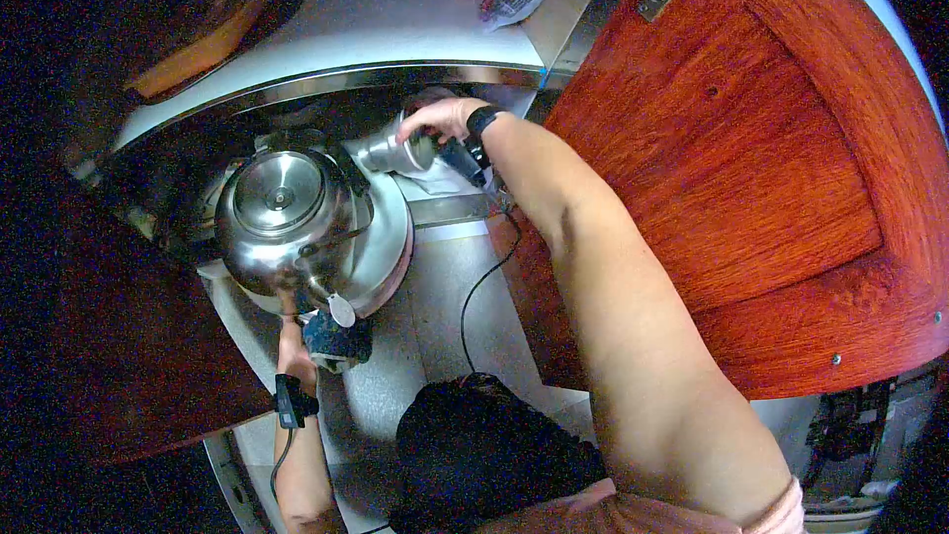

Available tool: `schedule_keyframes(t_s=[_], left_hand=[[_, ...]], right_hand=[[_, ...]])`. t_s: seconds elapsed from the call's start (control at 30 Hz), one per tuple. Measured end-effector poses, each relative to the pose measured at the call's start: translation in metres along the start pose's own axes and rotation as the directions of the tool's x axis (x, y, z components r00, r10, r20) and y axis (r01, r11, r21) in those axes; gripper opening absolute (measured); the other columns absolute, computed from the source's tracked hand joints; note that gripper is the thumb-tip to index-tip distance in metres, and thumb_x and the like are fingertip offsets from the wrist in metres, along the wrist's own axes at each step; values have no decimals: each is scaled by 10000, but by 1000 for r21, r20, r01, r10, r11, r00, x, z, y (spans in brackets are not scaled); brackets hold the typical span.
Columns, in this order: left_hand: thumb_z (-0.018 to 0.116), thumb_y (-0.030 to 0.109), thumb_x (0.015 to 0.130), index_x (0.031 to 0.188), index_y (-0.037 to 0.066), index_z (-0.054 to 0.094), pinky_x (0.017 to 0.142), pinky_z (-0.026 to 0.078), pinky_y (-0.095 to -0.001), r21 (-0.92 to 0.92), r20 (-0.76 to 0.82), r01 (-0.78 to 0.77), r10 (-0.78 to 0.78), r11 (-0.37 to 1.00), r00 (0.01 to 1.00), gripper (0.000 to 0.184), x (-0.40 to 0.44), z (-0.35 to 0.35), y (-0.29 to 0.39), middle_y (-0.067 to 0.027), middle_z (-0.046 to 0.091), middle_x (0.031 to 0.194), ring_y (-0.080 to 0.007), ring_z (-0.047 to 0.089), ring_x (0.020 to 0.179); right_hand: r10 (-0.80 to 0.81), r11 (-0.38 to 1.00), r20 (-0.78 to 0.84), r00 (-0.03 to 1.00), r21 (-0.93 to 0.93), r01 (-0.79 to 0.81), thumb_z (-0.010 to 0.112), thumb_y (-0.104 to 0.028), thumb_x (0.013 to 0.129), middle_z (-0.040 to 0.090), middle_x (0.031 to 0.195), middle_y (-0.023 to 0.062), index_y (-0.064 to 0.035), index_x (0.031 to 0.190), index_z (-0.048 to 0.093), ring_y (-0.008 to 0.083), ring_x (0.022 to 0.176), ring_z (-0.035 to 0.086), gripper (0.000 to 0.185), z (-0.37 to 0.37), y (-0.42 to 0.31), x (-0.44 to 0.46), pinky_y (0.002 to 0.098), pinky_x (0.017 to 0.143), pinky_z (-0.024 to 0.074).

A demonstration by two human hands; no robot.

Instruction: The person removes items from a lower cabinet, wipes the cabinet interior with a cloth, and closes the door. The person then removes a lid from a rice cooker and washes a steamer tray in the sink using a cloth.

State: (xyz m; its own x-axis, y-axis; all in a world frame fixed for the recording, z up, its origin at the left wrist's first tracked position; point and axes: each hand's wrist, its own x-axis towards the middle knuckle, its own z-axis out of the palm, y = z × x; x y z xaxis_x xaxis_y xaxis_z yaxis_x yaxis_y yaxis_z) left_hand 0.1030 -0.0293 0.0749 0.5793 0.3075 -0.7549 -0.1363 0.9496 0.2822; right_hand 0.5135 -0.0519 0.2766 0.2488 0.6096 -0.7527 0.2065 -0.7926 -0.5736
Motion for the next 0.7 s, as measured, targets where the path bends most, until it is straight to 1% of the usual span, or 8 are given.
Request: schedule_keyframes(t_s=[0.13, 0.37, 0.4, 0.47, 0.53, 0.6, 0.67, 0.7], left_hand=[[438, 461, 951, 1085, 111, 568, 672, 564, -365, -20, 4, -1, 1, 1000, 1000, 397, 6, -9, 6, -58, 665, 919, -220, 664, 743], [417, 433, 962, 1094, 97, 562, 686, 560, -375, -20, -15, -19, 19, 1000, 1000, 390, 1, -22, 11, -71, 664, 932, -228, 664, 752], [414, 429, 964, 1094, 94, 561, 688, 560, -377, -12, -21, -25, 25, 1000, 999, 389, -3, -21, 12, -73, 663, 934, -229, 665, 754], [409, 421, 966, 1095, 89, 560, 692, 558, -381, 12, -46, -47, 48, 999, 998, 387, -12, -21, 15, -78, 663, 938, -232, 665, 758], [404, 412, 969, 1095, 83, 559, 697, 557, -385, 27, -78, -80, 81, 996, 994, 385, -19, -21, 16, -83, 663, 942, -234, 665, 761], [405, 409, 969, 1094, 78, 558, 696, 556, -386, 14, -40, -51, 52, 999, 998, 386, -18, -34, 18, -86, 663, 941, -235, 665, 763], [406, 406, 969, 1093, 73, 558, 695, 554, -387, 3, -4, -34, 34, 999, 999, 387, -17, -47, 17, -89, 663, 941, -235, 666, 765], [406, 405, 969, 1093, 71, 558, 694, 553, -388, 1, 11, -33, 33, 999, 999, 387, -17, -51, 17, -90, 664, 941, -236, 666, 766]], right_hand=[[29, 997, -42, 999, 77, -26, 742, -493, 652, 533, 1188, -26, -216, 1084, 633, 159, 1136, 430, 525, -8, -12, -17, 324, 998, 284], [-358, 867, -160, 920, -424, 263, 638, -595, 725, 605, 1195, 60, -123, 1148, 643, 195, 1089, 530, 634, -7, -8, 19, 308, 977, 381], [-295, 953, -58, 954, -86, 290, 577, -572, 785, 507, 1292, 57, -118, 1240, 549, 201, 1189, 430, 643, -31, 22, 56, 324, 1036, 294], [-270, 815, 186, 945, 566, 122, 454, -525, 905, 311, 1486, 52, -107, 1423, 360, 213, 1387, 229, 672, -58, 61, 97, 357, 1154, 121], [-338, 935, -176, 925, -171, 309, 575, -558, 796, 552, 1285, 69, -102, 1235, 579, 213, 1166, 482, 633, 9, 2, 10, 340, 1005, 362], [-222, 932, -339, 914, -349, 97, 573, -561, 802, 524, 1326, 61, -101, 1258, 558, 209, 1206, 459, 648, 40, -27, -43, 341, 1025, 352], [-312, 833, -397, 863, 321, 449, 574, -589, 803, 476, 1383, 67, -85, 1270, 543, 218, 1255, 433, 687, 33, -17, -19, 331, 1056, 331], [-347, 928, -401, 848, -14, 373, 573, -591, 805, 468, 1391, 72, -82, 1278, 536, 223, 1261, 432, 696, 41, -23, -24, 331, 1061, 325]])
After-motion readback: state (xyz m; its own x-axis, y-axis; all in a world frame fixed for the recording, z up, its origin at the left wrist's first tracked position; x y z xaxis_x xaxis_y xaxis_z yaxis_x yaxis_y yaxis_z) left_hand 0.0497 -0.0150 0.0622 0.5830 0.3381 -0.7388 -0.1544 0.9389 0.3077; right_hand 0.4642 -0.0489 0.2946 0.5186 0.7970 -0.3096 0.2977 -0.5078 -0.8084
